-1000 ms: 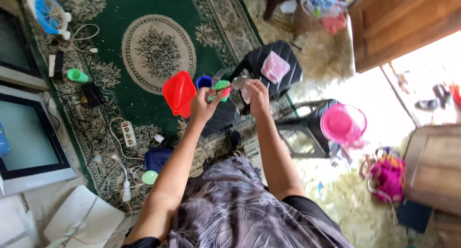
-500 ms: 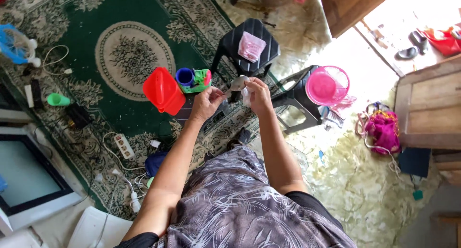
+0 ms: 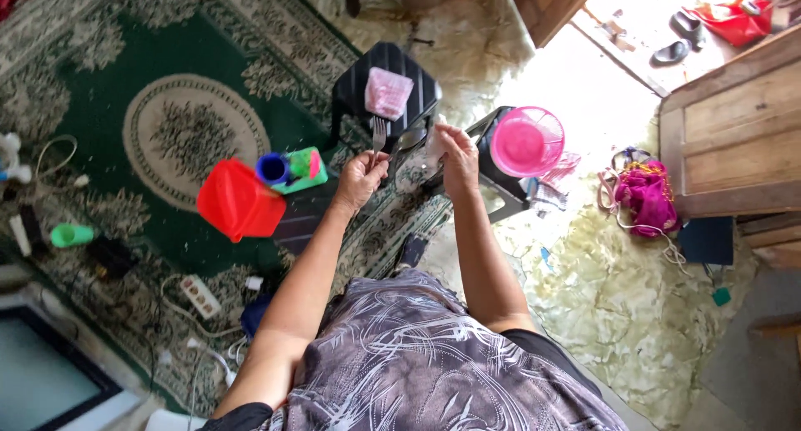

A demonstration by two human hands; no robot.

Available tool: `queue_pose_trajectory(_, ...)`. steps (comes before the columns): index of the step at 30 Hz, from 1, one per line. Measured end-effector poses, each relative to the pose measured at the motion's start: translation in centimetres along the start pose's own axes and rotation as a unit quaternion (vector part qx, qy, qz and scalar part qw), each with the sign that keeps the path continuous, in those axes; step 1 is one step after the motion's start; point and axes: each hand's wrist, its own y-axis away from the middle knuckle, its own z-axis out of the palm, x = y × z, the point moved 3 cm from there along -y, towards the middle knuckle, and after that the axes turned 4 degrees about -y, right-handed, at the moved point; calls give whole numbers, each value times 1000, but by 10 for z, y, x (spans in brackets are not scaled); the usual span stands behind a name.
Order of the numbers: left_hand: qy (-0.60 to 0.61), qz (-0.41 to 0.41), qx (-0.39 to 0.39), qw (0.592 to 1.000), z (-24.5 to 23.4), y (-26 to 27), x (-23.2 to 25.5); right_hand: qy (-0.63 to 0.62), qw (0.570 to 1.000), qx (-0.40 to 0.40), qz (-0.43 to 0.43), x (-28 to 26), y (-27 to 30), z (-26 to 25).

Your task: Wiping spoons and forks with a cloth and arranging them on plates on a dining table.

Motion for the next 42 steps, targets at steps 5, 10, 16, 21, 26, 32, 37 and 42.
queue_pose_trajectory(5,45,-62,-46,996,43,-44,-5,31,997,7,-66,-40,-20,-18)
queue_pose_trajectory(10,113,-168,-119,972,92,-74,-1,66,995,-2,-73,-57,-48,-57)
queue_pose_trajectory(16,110,-246,-198,943,141,-93,0,185,966,26,-181,-80,-55,-92)
queue_pose_trajectory(21,120,-302,-271,906,169,-101,-2,180,966,52,-181,-94,-43,-118)
queue_pose_trajectory(26,115,-305,-327,887,201,-106,-11,322,900,165,-243,-132,-13,-114)
queue_pose_trajectory(32,-65,-243,-358,899,233,-106,-3,392,830,300,-260,-148,18,-123)
queue_pose_trajectory(37,-106,-189,-370,903,243,-110,-3,274,821,417,-278,-141,40,-142)
queue_pose_trajectory(42,-89,-228,-434,867,256,-102,10,333,792,370,-353,-156,79,-113)
